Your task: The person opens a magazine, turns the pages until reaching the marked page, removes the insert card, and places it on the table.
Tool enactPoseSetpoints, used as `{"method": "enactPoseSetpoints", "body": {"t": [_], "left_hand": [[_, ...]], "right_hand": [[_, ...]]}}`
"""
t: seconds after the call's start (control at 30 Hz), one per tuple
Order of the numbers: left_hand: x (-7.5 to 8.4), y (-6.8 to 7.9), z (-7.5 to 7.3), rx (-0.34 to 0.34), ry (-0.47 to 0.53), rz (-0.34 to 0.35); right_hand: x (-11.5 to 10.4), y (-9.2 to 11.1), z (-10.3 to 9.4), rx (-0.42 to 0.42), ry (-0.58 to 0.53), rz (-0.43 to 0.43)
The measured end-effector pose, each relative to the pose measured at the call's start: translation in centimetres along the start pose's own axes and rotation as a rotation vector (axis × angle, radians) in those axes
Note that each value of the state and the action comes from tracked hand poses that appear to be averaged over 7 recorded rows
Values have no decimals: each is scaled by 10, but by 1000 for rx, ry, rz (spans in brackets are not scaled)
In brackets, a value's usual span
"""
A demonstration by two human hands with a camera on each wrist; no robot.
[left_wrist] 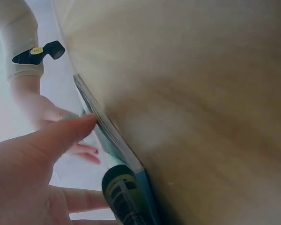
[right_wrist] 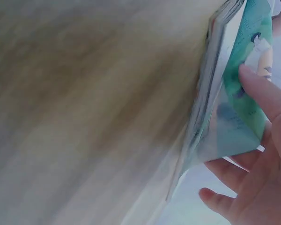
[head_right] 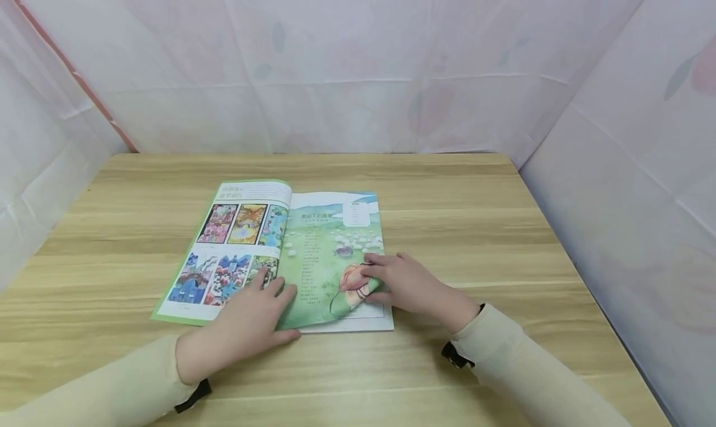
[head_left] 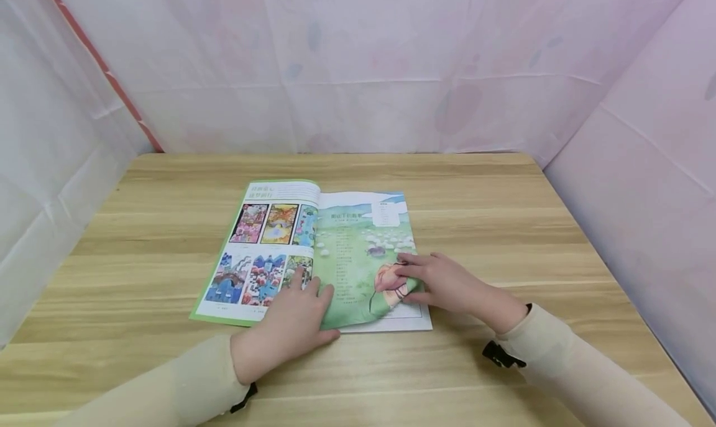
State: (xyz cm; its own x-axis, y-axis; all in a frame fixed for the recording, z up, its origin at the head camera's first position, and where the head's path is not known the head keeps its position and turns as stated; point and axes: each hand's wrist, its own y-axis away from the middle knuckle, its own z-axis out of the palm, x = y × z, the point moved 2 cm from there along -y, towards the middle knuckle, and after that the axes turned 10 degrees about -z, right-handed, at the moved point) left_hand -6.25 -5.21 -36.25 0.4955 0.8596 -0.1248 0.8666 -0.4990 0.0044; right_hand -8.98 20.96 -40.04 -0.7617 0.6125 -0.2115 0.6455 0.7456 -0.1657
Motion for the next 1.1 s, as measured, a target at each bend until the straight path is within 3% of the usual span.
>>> {"method": "enactPoseSetpoints", "body": {"t": [0.23, 0.47, 0.6, 0.83, 0.97, 1.1], "left_hand": [[-3, -1, -4, -22, 32, 18], [-10, -1, -4, 26, 89, 63], [-13, 1, -6, 46, 121, 65], [-15, -1, -5, 27, 191, 29], [-22, -1, -11, 9, 295, -38], [-39, 1, -21, -17, 510, -145]], "right_hand": [[-11, 1, -20, 172, 48, 5], [-18, 7, -37, 195, 15, 116], [-20, 10, -35, 92, -9, 153], [-19, 14, -9, -181, -166, 81], [-19, 15, -3, -205, -214, 84], [-17, 15, 1, -190, -203, 69]]}}
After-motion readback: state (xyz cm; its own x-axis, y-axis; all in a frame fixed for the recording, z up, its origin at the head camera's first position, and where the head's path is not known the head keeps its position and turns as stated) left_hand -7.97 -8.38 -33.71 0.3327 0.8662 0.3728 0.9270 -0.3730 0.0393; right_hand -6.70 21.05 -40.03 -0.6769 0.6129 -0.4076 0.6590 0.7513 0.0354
